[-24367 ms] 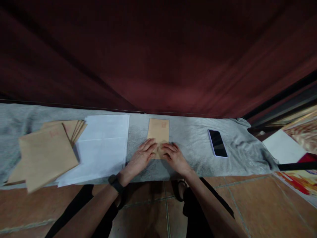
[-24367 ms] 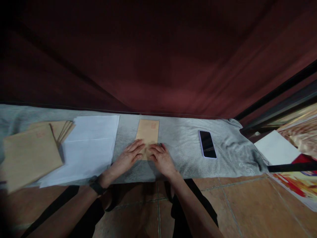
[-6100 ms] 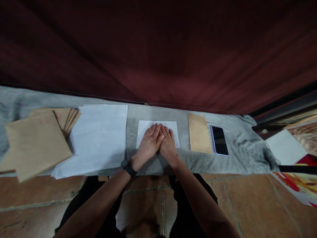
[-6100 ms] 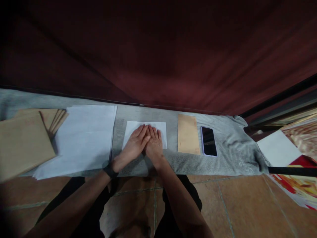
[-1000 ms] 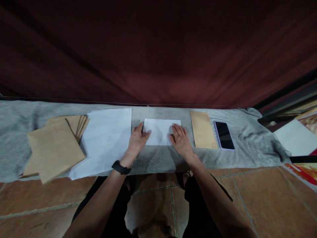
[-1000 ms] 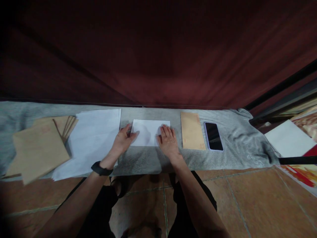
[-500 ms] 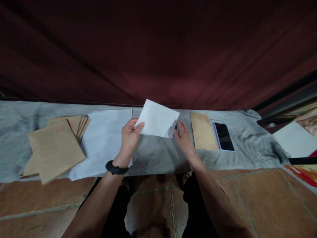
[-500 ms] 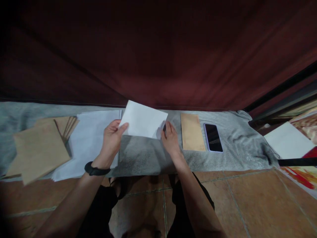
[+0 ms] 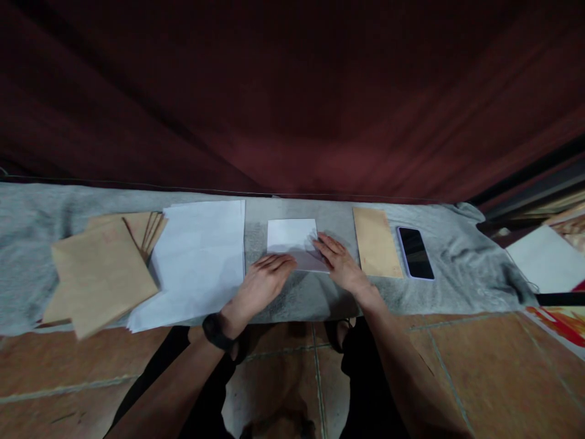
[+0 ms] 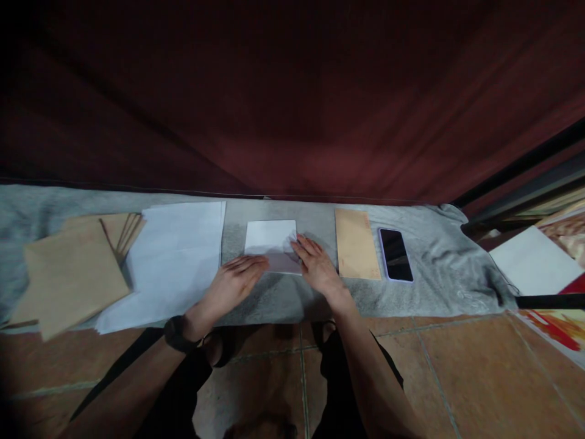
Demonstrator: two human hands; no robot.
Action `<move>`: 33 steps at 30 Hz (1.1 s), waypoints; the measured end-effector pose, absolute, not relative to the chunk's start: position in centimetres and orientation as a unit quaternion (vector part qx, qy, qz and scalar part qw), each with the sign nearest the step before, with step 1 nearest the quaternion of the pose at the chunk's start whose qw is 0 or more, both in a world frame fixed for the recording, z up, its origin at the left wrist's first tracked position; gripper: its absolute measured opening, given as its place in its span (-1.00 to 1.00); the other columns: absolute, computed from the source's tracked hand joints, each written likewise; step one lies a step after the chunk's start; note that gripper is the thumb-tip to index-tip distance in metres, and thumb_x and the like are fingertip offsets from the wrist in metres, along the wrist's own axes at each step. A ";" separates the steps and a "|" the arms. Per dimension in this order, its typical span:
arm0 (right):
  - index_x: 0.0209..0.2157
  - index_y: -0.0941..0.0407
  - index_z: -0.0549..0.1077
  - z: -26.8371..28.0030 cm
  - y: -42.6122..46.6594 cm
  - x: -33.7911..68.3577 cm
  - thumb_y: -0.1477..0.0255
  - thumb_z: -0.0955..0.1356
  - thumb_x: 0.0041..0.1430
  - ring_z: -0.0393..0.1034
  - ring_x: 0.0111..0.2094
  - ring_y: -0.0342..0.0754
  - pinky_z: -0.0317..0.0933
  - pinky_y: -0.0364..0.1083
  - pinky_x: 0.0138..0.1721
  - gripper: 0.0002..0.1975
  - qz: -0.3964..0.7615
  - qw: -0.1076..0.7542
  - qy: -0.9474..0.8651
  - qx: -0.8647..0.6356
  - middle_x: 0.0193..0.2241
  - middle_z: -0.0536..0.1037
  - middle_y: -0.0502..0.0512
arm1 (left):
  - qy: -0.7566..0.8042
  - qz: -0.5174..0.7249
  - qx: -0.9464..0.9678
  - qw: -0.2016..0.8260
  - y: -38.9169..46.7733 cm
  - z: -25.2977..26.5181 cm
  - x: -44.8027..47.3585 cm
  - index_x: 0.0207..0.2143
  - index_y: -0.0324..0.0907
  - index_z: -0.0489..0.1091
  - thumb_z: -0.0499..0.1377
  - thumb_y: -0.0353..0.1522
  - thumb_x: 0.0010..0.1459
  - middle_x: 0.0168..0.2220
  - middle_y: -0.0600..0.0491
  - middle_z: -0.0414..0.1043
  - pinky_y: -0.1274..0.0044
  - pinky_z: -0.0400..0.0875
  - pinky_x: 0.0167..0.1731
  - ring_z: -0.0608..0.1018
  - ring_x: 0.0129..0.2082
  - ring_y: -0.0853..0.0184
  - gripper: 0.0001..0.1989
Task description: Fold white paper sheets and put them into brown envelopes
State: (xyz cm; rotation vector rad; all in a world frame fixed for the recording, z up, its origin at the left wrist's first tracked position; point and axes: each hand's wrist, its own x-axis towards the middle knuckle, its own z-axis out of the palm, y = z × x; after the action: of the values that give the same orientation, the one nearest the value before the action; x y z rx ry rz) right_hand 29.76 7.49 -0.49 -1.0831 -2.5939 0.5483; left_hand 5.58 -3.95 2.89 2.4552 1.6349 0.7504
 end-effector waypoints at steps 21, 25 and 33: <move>-0.32 0.10 0.64 0.0 6.4 31.0 0.22 0.30 0.40 0.49 -0.40 -0.06 0.32 -0.14 -0.36 -0.65 0.394 0.147 -0.819 -0.391 -0.45 0.63 0.01 | 0.630 0.310 0.563 0.435 -4.1 0.9 2.1 -0.17 -0.15 0.62 0.20 -0.07 0.21 -0.22 0.03 0.67 0.43 0.54 -0.22 0.64 -0.25 0.18 -0.61; -0.29 0.10 0.62 -0.4 6.9 29.3 0.20 0.26 0.41 0.47 -0.40 -0.07 0.27 -0.15 -0.35 -0.61 0.379 0.148 -0.787 -0.464 -0.46 0.60 -0.02 | 0.671 0.361 0.483 0.431 -3.0 0.1 3.2 -0.20 -0.22 0.60 0.21 -0.06 0.14 -0.30 0.00 0.63 0.47 0.45 -0.32 0.57 -0.34 0.23 -0.58; -0.15 0.05 0.60 0.6 7.1 26.1 0.21 0.24 0.46 0.59 -0.17 0.00 0.25 -0.16 -0.24 -0.66 0.223 0.056 -0.761 -0.607 -0.20 0.70 0.12 | 0.791 0.281 0.474 0.267 -0.3 -0.2 4.0 -0.47 -0.15 0.46 0.13 -0.12 0.24 -0.48 0.07 0.47 0.52 0.24 -0.42 0.48 -0.43 0.31 -0.66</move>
State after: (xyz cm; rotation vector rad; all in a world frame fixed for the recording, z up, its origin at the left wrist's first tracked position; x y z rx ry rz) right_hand 26.11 7.10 0.64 -1.8419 -2.3088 0.6756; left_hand 4.01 -0.35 -0.15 1.2800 2.1335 0.7577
